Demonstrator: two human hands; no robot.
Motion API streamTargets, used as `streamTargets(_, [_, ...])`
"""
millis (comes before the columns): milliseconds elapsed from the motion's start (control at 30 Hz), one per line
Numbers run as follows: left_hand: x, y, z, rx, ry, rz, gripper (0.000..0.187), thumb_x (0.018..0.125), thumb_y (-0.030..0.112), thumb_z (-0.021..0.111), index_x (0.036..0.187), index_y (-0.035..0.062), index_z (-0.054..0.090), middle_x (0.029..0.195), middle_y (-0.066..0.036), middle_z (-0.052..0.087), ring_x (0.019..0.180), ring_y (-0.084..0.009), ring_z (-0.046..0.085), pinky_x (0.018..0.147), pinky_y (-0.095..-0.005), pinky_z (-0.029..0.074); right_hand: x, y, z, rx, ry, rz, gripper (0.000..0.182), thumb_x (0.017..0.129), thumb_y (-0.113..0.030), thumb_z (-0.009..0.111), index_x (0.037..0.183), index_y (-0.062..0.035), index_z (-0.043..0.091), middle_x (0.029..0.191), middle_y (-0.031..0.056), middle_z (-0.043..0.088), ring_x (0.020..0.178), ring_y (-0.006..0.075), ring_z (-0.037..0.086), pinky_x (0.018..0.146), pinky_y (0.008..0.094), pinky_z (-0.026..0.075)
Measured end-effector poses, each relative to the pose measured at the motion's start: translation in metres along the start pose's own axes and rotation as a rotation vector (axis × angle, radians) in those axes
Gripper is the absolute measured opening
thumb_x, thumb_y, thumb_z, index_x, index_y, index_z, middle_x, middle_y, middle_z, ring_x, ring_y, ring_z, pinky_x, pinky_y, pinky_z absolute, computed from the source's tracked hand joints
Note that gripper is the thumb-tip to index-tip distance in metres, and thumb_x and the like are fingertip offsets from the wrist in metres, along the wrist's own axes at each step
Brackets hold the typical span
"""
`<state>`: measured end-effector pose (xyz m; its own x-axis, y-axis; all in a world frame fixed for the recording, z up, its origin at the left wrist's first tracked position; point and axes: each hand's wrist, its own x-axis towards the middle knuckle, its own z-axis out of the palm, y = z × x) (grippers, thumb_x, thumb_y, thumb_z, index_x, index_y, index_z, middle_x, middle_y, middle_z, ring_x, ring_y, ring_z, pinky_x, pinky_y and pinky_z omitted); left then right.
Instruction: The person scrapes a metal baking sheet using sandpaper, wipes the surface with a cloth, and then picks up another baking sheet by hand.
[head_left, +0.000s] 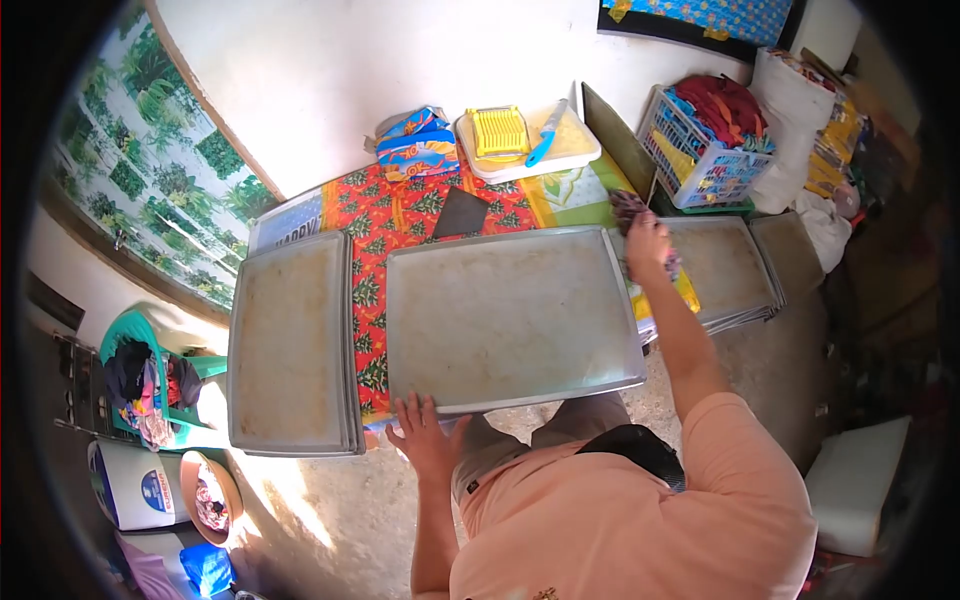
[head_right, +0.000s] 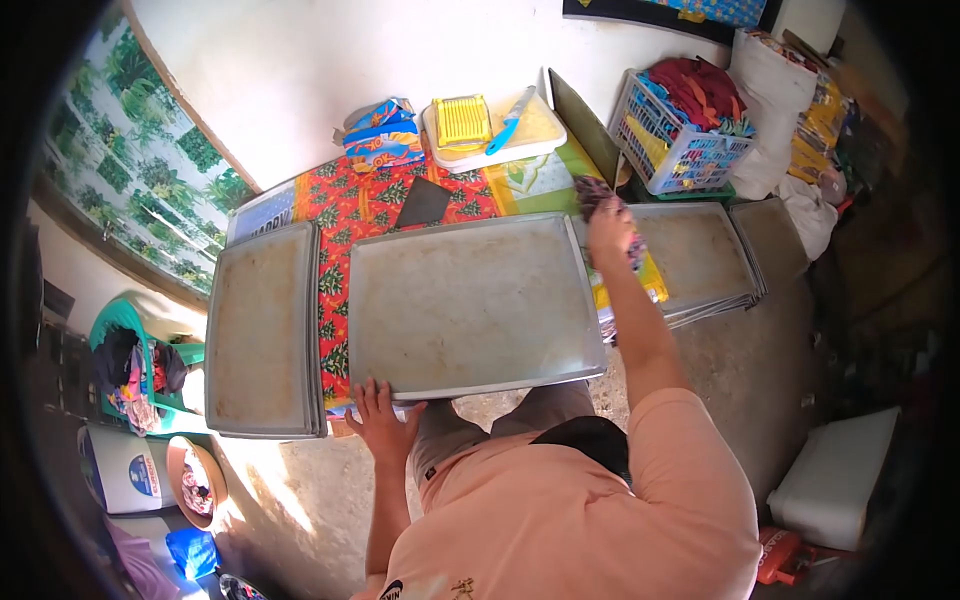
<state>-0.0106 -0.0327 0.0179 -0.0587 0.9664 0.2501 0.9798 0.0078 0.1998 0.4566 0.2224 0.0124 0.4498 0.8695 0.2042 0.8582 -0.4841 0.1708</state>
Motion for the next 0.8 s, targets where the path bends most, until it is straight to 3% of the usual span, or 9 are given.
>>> streamTargets(100, [-0.001,0.002,0.006,-0.035,0.025,0.016,0.067,0.075,0.052,0.072,0.13,0.0186,0.054,0.143,-0.009,0.043,0.139,-0.032,0.033,0.105,-0.0656,0.018,-0.015,0.031,-0.064,0.141,0.095,0.084,0.045,0.091,-0.019,0.052,0.136,-0.0145,0.049,0.13,0.0116,0.053,0.112,0.0361,0.055,0.089,0.0448,0.051])
streamTargets(200, [0.001,0.018,0.017,0.006,0.075,0.274,0.053,0.08,0.038,0.069,0.13,0.0263,0.057,0.142,-0.008,0.047,0.137,-0.0308,0.037,0.106,-0.0654,0.017,-0.036,0.013,-0.069,0.107,0.417,-0.222,0.044,0.091,-0.02,0.053,0.135,-0.0175,0.05,0.132,0.0097,0.052,0.112,0.0345,0.055,0.088,0.0458,0.051])
streamTargets(267, [0.007,0.029,0.023,0.016,0.043,0.357,0.049,0.081,0.027,0.066,0.129,0.0281,0.059,0.141,-0.007,0.049,0.136,-0.03,0.039,0.107,-0.0649,0.017,-0.048,-0.024,-0.064,0.389,0.223,-0.395,0.047,0.09,-0.022,0.055,0.137,-0.0229,0.049,0.137,0.0061,0.049,0.116,0.0328,0.053,0.093,0.0486,0.049])
streamTargets(333, [0.014,0.036,0.029,0.002,0.045,0.406,0.05,0.081,0.019,0.064,0.129,0.0286,0.059,0.141,-0.006,0.05,0.135,-0.0295,0.041,0.107,-0.0646,0.016,-0.079,-0.056,-0.077,0.404,-0.011,-0.531,0.047,0.091,-0.032,0.052,0.137,-0.0249,0.05,0.144,0.0047,0.045,0.134,0.0281,0.04,0.107,0.0588,0.031])
streamTargets(433, [0.018,0.034,0.037,-0.022,0.083,0.418,0.052,0.08,0.013,0.061,0.13,0.0279,0.059,0.143,-0.006,0.048,0.135,-0.0295,0.041,0.109,-0.0648,0.014,-0.056,-0.06,-0.036,0.419,-0.005,-0.323,0.045,0.095,-0.037,0.046,0.139,-0.0298,0.048,0.147,0.0019,0.043,0.137,0.032,0.034,0.111,0.0611,0.022])
streamTargets(500, [0.012,0.033,0.04,0.0,0.095,0.401,0.053,0.08,0.012,0.062,0.13,0.0279,0.059,0.146,-0.006,0.046,0.138,-0.0298,0.038,0.109,-0.0653,0.013,-0.033,-0.037,-0.022,0.372,-0.024,-0.098,0.046,0.097,-0.04,0.04,0.141,-0.0292,0.046,0.149,0.002,0.041,0.14,0.0334,0.03,0.109,0.0612,0.024])
streamTargets(633, [0.015,0.033,0.032,-0.005,0.08,0.386,0.055,0.079,0.011,0.062,0.131,0.03,0.058,0.149,-0.005,0.043,0.141,-0.031,0.033,0.109,-0.0678,0.012,-0.057,0.034,-0.025,0.36,-0.047,0.246,0.047,0.097,-0.037,0.042,0.143,-0.0289,0.043,0.148,-0.0006,0.041,0.133,0.0353,0.036,0.105,0.0591,0.028])
streamTargets(700, [0.013,0.035,0.022,-0.051,0.053,0.379,0.055,0.079,0.011,0.063,0.13,0.0312,0.059,0.149,-0.004,0.043,0.142,-0.0312,0.031,0.108,-0.0691,0.012,-0.095,0.068,-0.02,0.335,-0.014,0.351,0.044,0.096,-0.034,0.045,0.14,-0.0293,0.047,0.146,0.0008,0.043,0.127,0.0352,0.041,0.101,0.0593,0.034])
streamTargets(800, [0.017,0.028,0.025,0.018,0.089,0.454,0.053,0.078,0.011,0.063,0.126,0.033,0.06,0.146,-0.001,0.047,0.14,-0.0316,0.035,0.108,-0.0705,0.011,-0.128,0.139,0.001,0.166,-0.148,0.446,0.035,0.095,-0.03,0.045,0.123,-0.0142,0.058,0.127,0.0152,0.058,0.108,0.0384,0.062,0.082,0.0493,0.054])
